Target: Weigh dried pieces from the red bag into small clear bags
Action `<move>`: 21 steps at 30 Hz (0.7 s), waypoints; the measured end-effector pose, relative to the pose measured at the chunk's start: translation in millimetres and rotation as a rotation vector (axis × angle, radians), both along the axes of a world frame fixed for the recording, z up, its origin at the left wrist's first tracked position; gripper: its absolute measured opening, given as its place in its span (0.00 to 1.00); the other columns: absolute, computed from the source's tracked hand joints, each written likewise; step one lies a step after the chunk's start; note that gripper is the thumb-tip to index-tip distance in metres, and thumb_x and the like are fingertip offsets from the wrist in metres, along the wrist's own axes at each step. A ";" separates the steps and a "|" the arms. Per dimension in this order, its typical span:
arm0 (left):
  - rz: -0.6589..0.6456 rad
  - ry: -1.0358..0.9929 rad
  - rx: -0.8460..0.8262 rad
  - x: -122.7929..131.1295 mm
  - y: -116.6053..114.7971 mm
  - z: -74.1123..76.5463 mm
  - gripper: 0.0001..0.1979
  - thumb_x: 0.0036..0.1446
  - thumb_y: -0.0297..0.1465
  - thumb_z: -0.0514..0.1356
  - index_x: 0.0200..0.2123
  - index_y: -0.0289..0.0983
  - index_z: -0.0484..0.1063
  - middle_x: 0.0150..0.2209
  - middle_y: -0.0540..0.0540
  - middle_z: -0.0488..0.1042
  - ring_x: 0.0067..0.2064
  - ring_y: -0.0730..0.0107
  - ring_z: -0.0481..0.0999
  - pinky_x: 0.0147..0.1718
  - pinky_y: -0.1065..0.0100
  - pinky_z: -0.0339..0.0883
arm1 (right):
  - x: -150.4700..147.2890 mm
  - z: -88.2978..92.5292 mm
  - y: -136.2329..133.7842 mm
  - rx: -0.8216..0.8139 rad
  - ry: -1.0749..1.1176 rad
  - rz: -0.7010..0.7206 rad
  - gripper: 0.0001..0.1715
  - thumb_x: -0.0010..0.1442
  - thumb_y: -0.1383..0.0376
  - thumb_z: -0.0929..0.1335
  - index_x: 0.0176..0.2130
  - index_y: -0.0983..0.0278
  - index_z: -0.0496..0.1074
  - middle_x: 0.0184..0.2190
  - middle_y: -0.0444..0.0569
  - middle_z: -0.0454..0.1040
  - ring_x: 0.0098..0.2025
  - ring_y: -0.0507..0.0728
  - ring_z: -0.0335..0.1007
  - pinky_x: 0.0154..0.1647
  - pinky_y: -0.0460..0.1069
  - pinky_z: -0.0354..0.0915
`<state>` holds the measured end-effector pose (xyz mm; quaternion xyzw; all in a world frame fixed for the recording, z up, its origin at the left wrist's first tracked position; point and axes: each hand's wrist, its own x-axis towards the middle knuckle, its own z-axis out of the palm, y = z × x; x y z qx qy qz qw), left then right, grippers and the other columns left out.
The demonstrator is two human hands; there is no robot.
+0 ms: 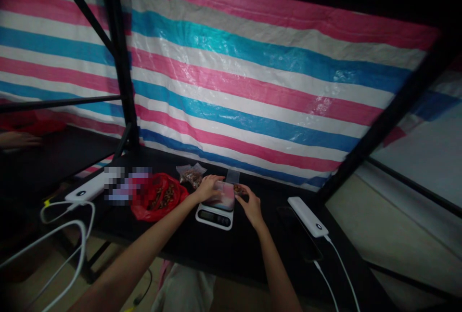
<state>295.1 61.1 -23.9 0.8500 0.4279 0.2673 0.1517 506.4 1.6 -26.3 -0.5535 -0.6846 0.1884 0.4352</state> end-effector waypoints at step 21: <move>-0.225 -0.208 -0.008 -4.2 -12.4 19.2 0.24 0.44 0.44 0.62 0.44 0.37 0.71 0.41 0.44 0.74 0.42 0.62 0.72 0.43 0.66 0.62 | -5.6 46.4 -3.3 -0.040 -0.416 0.069 0.22 0.51 0.62 0.66 0.48 0.54 0.67 0.44 0.45 0.73 0.41 0.57 0.68 0.47 0.57 0.57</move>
